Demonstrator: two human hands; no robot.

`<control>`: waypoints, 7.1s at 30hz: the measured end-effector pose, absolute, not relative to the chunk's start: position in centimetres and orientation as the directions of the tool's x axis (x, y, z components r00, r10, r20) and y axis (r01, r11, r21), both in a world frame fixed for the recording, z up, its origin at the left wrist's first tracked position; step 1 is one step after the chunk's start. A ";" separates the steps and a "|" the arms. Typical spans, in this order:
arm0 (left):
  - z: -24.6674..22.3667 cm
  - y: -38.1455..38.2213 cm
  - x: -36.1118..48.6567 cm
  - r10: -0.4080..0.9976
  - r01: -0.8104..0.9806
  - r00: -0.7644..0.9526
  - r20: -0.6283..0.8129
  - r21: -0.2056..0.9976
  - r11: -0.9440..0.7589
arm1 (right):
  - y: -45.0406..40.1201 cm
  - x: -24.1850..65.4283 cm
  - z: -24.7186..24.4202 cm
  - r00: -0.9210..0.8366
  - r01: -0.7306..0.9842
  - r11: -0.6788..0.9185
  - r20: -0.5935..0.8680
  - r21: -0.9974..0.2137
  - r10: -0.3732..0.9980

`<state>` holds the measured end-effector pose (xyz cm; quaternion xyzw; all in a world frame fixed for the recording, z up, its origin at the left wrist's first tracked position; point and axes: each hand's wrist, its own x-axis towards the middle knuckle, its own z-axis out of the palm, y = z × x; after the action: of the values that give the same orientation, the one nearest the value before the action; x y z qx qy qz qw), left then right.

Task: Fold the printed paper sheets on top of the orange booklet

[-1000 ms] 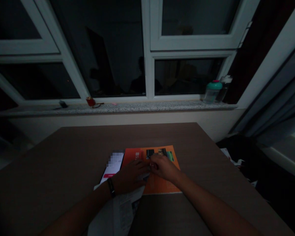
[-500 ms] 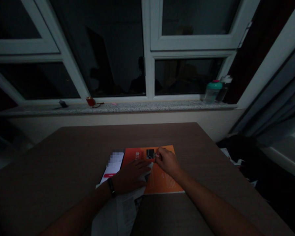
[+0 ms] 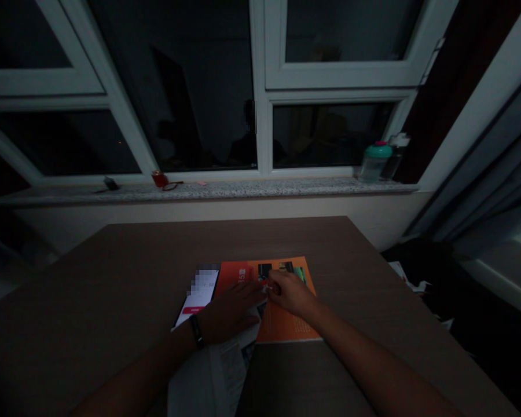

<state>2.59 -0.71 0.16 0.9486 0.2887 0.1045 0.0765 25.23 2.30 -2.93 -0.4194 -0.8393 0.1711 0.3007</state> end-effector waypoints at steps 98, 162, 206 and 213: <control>-0.5 -0.4 2.4 0.647 0.637 0.752 0.124 0.117 -0.762 | 2.4 25.4 -3.0 -0.529 0.554 0.546 0.240 -0.629 0.814; -1.1 -0.3 2.2 0.656 0.635 0.742 0.140 0.166 -0.754 | 3.1 25.5 -3.9 -0.425 0.519 0.584 0.405 -0.624 0.810; -1.3 -0.4 2.2 0.696 0.671 0.703 0.149 0.184 -0.718 | 2.4 25.4 -3.3 -0.482 0.514 0.541 0.298 -0.665 0.824; -0.9 -0.3 2.3 0.691 0.667 0.710 0.137 0.187 -0.721 | 1.7 25.1 -3.0 -0.560 0.504 0.534 0.214 -0.678 0.800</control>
<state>2.32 -0.34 -0.92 0.9224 0.3681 0.0989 0.0621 25.13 1.66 -3.05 -0.3900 -0.8363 0.2841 0.2604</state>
